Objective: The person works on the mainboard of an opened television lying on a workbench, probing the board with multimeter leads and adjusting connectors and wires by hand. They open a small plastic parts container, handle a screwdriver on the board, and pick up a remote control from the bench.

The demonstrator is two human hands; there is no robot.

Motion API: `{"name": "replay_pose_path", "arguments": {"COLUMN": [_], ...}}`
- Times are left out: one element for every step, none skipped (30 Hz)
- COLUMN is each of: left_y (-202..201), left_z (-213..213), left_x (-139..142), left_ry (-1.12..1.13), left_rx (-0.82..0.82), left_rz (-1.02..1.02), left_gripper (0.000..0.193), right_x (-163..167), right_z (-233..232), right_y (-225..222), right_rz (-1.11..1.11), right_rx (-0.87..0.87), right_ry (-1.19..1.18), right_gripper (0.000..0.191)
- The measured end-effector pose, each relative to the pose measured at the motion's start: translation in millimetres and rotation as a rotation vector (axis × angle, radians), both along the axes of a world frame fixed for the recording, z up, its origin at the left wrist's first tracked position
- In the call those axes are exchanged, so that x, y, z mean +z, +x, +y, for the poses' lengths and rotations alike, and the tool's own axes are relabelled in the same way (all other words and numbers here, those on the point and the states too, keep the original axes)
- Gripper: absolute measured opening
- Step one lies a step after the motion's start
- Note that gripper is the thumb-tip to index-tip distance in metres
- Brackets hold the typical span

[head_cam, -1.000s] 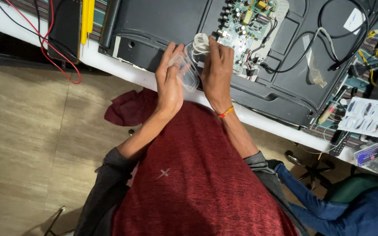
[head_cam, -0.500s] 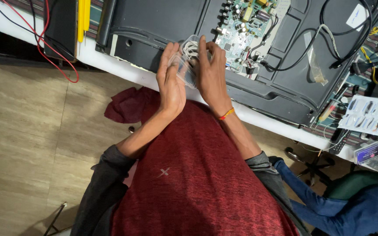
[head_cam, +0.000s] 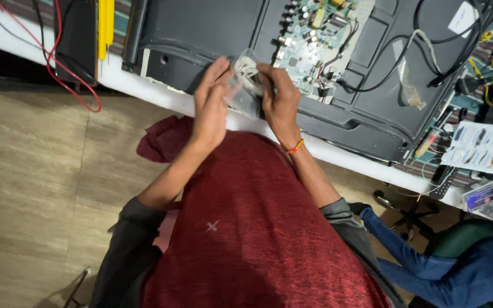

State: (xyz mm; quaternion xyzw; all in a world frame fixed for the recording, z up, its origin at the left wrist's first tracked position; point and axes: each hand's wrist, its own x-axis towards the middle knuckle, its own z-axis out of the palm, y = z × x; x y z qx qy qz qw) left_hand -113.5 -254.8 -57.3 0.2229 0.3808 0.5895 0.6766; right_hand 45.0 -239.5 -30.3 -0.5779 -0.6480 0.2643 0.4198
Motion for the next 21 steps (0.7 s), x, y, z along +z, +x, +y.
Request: {"name": "replay_pose_path", "arguments": {"left_y": [-8.6,-17.9,-26.1,-32.0,-36.7,-39.6,-40.7,-40.5,-38.4,-35.1,-31.1,-26.7,-22.1,-17.4,-11.9,-6.4,-1.0,6.0,13.3,20.9,30.7], "left_z": [6.7,11.3,15.2,20.4,24.4,27.7,31.5,34.4,37.4,39.7,40.9,41.6,41.9,41.2,40.3,39.3,37.8,35.4,33.3,31.3,29.3], "left_x": [4.6,10.1,15.8,21.2,26.3,30.6,33.8,35.9,36.5,36.1,34.8,32.9,30.9,29.0,27.4,26.5,26.6,27.0,28.3,30.2,30.9], "left_ry": [-0.003,-0.013,-0.024,0.039,0.102,0.167,0.182,0.200,0.220,0.201,0.181,0.160,0.152,0.146,0.143,0.147,0.152,0.156,0.147,0.132,0.221], "left_rx": [-0.073,-0.149,-0.229,-0.305,-0.380,-0.455,-0.505,-0.554,-0.603,-0.610,-0.620,-0.633,-0.610,-0.593,-0.585,-0.550,-0.526,-0.512,-0.477,-0.452,-0.421], "left_rz": [0.056,0.112,0.168,0.284,0.397,0.510,0.587,0.665,0.744,0.694,0.644,0.595,0.570,0.543,0.511,0.497,0.476,0.447,0.379,0.306,0.398], "left_gripper": [0.054,0.054,0.054,0.060,0.067,0.074,0.067,0.060,0.054,0.052,0.050,0.048,0.043,0.039,0.035,0.033,0.032,0.031,0.029,0.028,0.028], "right_x": [2.1,4.4,7.0,9.5,11.9,14.1,16.0,17.6,19.0,20.3,21.7,23.0,24.7,26.5,28.8,31.4,34.2,37.1,39.7,42.2,44.2], "right_z": [-1.3,-3.1,-5.0,-6.1,-6.8,-7.6,-7.1,-6.8,-6.5,-6.6,-7.5,-9.0,-11.2,-13.9,-17.6,-21.4,-25.0,-28.3,-31.1,-33.0,-36.0], "right_y": [0.9,2.1,3.3,4.7,6.0,7.3,8.5,9.6,10.7,11.5,12.3,13.3,14.8,16.8,19.8,23.6,28.7,34.6,41.0,47.7,54.7], "right_rz": [0.007,0.012,0.024,0.037,0.048,0.039,0.029,0.019,0.019,0.020,0.021,0.023,0.024,0.024,0.013,-0.003,-0.024,-0.012,-0.003,-0.002,-0.005], "right_rx": [0.029,0.054,0.091,0.127,0.164,0.189,0.215,0.239,0.242,0.243,0.243,0.227,0.207,0.180,0.151,0.112,0.062,0.056,0.042,0.039,0.034], "right_ry": [0.041,0.075,0.087,0.103,0.115,0.123,0.135,0.148,0.143,0.141,0.136,0.129,0.123,0.118,0.119,0.123,0.125,0.116,0.108,0.140,0.167], "right_gripper": [0.018,0.018,0.020,0.022,0.024,0.026,0.028,0.030,0.030,0.031,0.032,0.032,0.033,0.034,0.037,0.040,0.043,0.045,0.047,0.051,0.054]}}
